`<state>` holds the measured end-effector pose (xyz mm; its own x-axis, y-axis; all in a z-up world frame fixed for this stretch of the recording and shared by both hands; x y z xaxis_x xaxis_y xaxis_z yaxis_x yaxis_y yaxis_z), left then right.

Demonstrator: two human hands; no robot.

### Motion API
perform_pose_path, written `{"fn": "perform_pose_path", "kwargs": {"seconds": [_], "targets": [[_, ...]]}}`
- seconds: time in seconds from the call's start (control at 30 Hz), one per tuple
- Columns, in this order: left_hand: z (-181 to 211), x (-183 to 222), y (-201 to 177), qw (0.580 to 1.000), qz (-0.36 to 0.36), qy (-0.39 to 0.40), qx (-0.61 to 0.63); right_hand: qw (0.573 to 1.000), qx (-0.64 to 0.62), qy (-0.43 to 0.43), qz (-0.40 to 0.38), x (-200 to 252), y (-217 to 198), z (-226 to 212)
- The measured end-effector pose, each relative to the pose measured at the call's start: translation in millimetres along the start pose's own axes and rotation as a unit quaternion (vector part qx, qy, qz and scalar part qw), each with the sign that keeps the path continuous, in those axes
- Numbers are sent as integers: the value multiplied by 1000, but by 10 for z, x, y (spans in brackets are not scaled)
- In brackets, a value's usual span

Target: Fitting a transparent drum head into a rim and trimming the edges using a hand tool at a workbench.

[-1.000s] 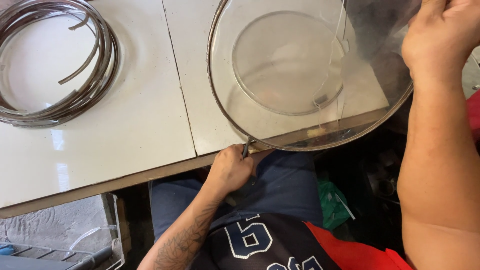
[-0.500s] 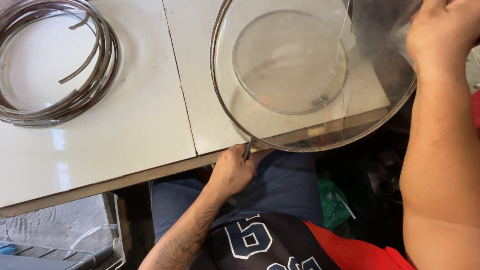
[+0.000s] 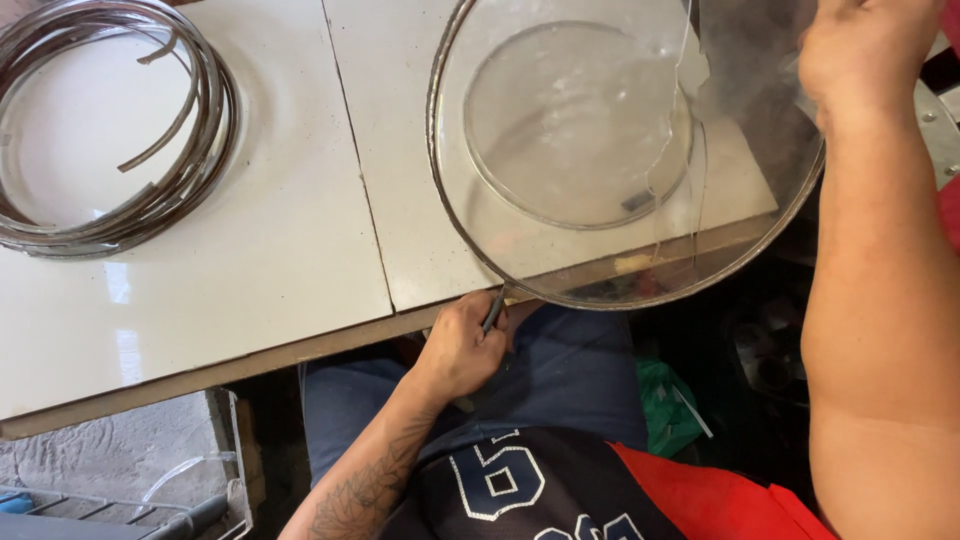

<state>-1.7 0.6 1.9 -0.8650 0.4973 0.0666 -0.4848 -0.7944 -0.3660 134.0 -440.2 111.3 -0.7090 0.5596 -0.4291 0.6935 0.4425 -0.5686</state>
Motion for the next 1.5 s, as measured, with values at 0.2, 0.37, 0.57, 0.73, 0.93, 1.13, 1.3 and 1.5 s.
{"fn": "perform_pose_path", "kwargs": {"seconds": [0.2, 0.37, 0.57, 0.73, 0.93, 1.13, 1.3, 1.5], "targets": [[19, -31, -34, 999, -16, -48, -4, 995, -19, -92, 15, -3, -10, 53], [153, -36, -48, 991, -58, -115, -31, 995, 61, -61, 41, 57, -101, -10], [11, 35, 6, 989, -49, -138, -17, 960, 34, -268, 77, 137, 5, -15], [-394, 108, 134, 978, -47, -201, -33, 996, 68, -53, -24, 498, 447, -42], [-522, 151, 114, 959, -37, -279, 31, 964, 10, 175, -202, 796, 891, 260], [-737, 112, 183, 971, -11, -238, 27, 964, 160, 75, -197, 842, 774, 480], [-575, 120, 142, 966, -22, -255, 32, 958, 217, 106, -157, 1257, 366, 1029], [-725, 78, 181, 964, -23, -263, 35, 908, -5, 358, -216, 2316, 222, 854]]}}
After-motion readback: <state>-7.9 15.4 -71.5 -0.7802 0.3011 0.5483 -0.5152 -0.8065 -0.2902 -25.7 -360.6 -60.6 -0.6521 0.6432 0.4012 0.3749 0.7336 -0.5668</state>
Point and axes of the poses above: each hand's wrist, its own x-axis away from the middle knuckle, its own y-axis out of the palm, z = x × y, the point moved 2 cm from there along -x, towards the middle knuckle, and after that the axes turned 4 degrees about y, right-handed, at the moved point
